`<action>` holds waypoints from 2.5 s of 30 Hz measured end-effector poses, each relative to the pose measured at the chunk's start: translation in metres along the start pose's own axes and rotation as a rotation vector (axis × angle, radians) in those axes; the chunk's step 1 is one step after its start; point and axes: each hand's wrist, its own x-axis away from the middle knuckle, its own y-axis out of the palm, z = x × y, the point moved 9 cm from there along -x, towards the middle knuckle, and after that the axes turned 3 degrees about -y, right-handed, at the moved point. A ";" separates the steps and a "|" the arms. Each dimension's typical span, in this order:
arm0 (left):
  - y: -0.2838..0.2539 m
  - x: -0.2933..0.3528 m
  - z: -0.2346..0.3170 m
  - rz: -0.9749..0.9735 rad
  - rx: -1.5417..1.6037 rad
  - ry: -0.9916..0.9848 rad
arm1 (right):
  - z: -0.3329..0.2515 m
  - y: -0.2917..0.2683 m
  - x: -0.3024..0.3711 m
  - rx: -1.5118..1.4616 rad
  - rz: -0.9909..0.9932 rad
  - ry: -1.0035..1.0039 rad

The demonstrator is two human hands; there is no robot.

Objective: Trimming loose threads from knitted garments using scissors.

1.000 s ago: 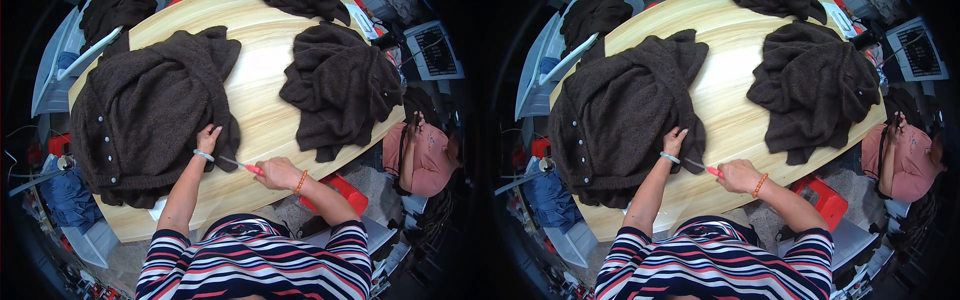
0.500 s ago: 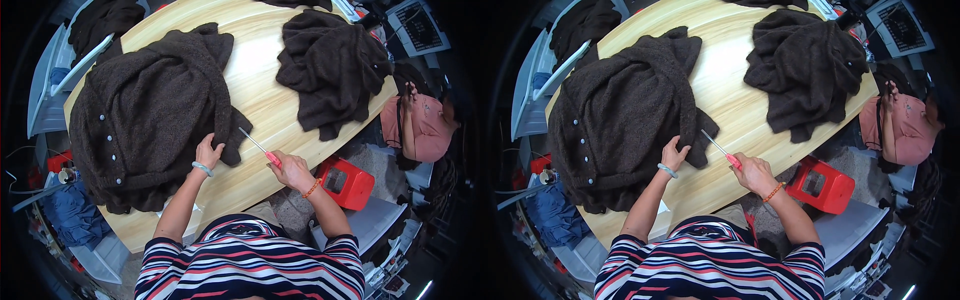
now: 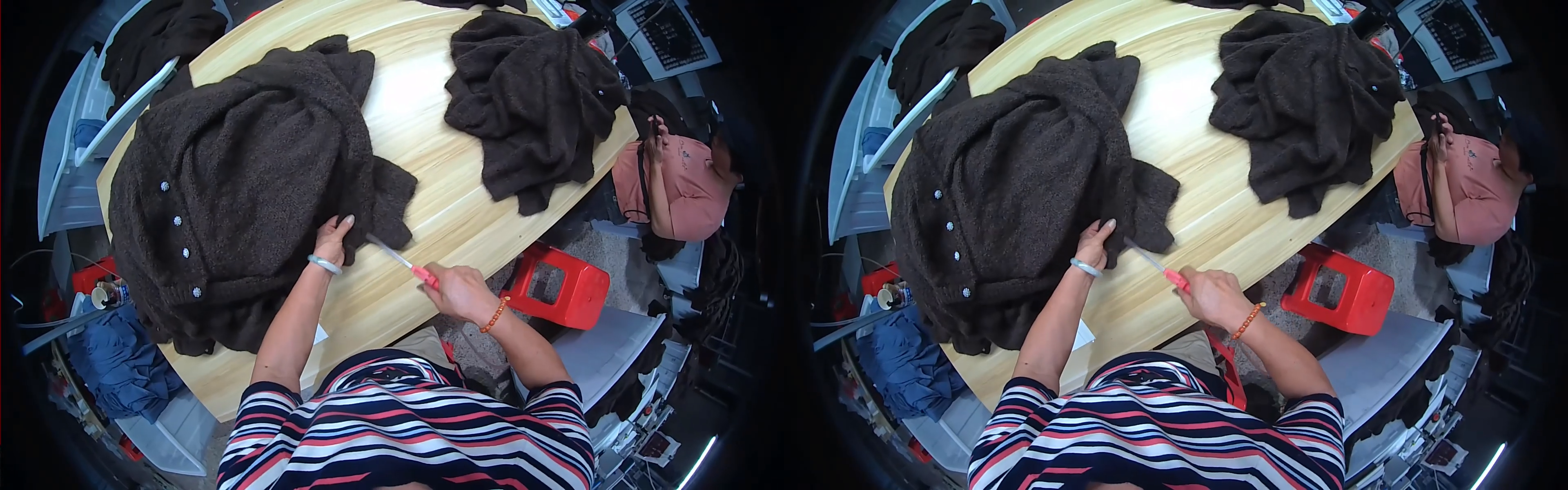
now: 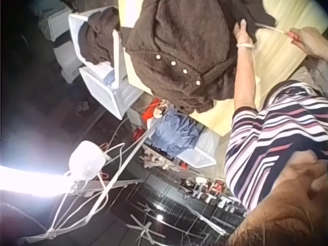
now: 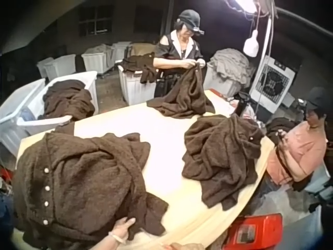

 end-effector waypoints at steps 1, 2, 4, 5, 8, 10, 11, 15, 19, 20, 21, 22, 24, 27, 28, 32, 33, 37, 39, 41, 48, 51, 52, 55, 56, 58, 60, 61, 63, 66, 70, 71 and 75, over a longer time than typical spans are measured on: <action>-0.001 0.002 0.003 -0.016 -0.184 0.043 | 0.002 -0.002 0.000 0.001 0.007 0.003; 0.008 0.004 0.009 -0.035 -0.368 0.085 | 0.007 -0.009 0.000 -0.030 0.067 0.026; 0.023 0.005 0.028 0.008 -0.509 0.236 | 0.013 -0.018 -0.001 -0.063 0.136 0.055; 0.034 0.013 0.048 0.064 -0.643 0.390 | 0.013 -0.021 -0.002 -0.084 0.145 0.045; 0.051 -0.009 0.070 0.108 -0.636 0.443 | 0.015 -0.024 -0.008 -0.100 0.184 0.014; 0.054 -0.031 0.075 0.138 -0.627 0.458 | 0.013 -0.029 -0.014 -0.096 0.210 -0.016; 0.057 -0.040 0.077 0.155 -0.634 0.486 | 0.015 -0.030 -0.017 -0.075 0.196 -0.006; 0.075 -0.068 0.069 0.099 -0.923 0.495 | 0.029 -0.048 -0.024 -0.033 0.203 0.064; 0.044 -0.066 0.059 0.123 -0.804 0.463 | 0.038 -0.029 -0.053 0.033 0.135 0.090; 0.024 -0.068 0.059 0.054 -0.728 0.448 | 0.026 -0.020 -0.057 0.006 0.031 0.027; 0.040 -0.057 0.063 0.019 -0.750 0.482 | 0.024 -0.012 -0.054 -0.031 -0.067 -0.018; 0.040 -0.053 0.064 -0.017 -0.796 0.486 | 0.022 -0.010 -0.050 -0.044 -0.077 -0.025; 0.040 -0.053 0.063 -0.025 -0.752 0.476 | 0.020 -0.026 -0.042 -0.079 -0.037 -0.024; 0.018 -0.062 0.054 -0.021 -0.730 0.374 | 0.030 -0.041 -0.040 -0.096 0.082 0.046; 0.021 -0.060 0.057 0.010 -0.748 0.479 | 0.030 -0.039 -0.041 -0.094 0.069 0.022; 0.050 -0.046 0.066 0.080 -1.003 0.426 | 0.029 -0.030 -0.036 -0.102 0.019 -0.015; 0.027 -0.052 0.059 0.090 -0.951 0.393 | 0.028 -0.038 -0.035 -0.103 0.088 -0.004; 0.083 0.006 0.058 0.031 -0.879 0.537 | 0.046 -0.047 -0.018 -0.113 0.199 -0.019; 0.051 0.002 0.044 0.113 -0.949 0.421 | 0.041 -0.043 -0.014 -0.078 0.174 -0.025; 0.035 0.000 0.043 0.241 -0.928 0.426 | 0.036 -0.025 -0.010 0.051 0.010 -0.023; -0.035 -0.010 0.014 0.403 -0.786 0.452 | -0.002 -0.018 -0.001 0.053 -0.039 -0.012; 0.009 0.017 0.004 0.160 -1.084 0.343 | 0.016 -0.028 0.004 -0.071 0.219 -0.039; 0.029 0.038 0.008 0.132 -1.192 0.366 | 0.020 -0.026 0.005 -0.050 0.213 -0.044; 0.051 0.111 0.063 0.205 -1.283 0.657 | 0.013 -0.029 0.003 -0.001 0.196 -0.071; 0.056 0.149 0.108 0.349 -1.341 0.906 | 0.012 -0.029 0.003 0.022 0.189 -0.052; 0.066 0.232 0.204 0.629 -1.348 1.343 | 0.008 -0.032 0.004 0.013 0.195 -0.055; 0.031 0.278 0.248 1.146 -1.481 1.303 | -0.002 -0.033 0.001 -0.006 0.181 -0.089; 0.010 0.298 0.260 1.381 -1.498 1.271 | -0.012 -0.034 0.001 0.004 0.202 -0.107; -0.051 0.303 0.268 1.446 -1.492 1.042 | -0.041 -0.024 -0.006 0.025 0.105 -0.207; -0.060 0.291 0.269 1.195 -1.369 1.043 | -0.067 -0.015 -0.011 0.107 0.038 -0.314; 0.061 0.305 0.273 0.662 -0.944 1.306 | -0.092 0.004 -0.022 0.196 -0.084 -0.451; 0.110 0.312 0.268 0.501 -1.012 1.392 | -0.099 0.005 -0.029 0.202 -0.089 -0.462; 0.251 0.308 0.191 -0.329 -1.039 1.465 | -0.129 -0.009 -0.050 0.374 -0.104 -0.542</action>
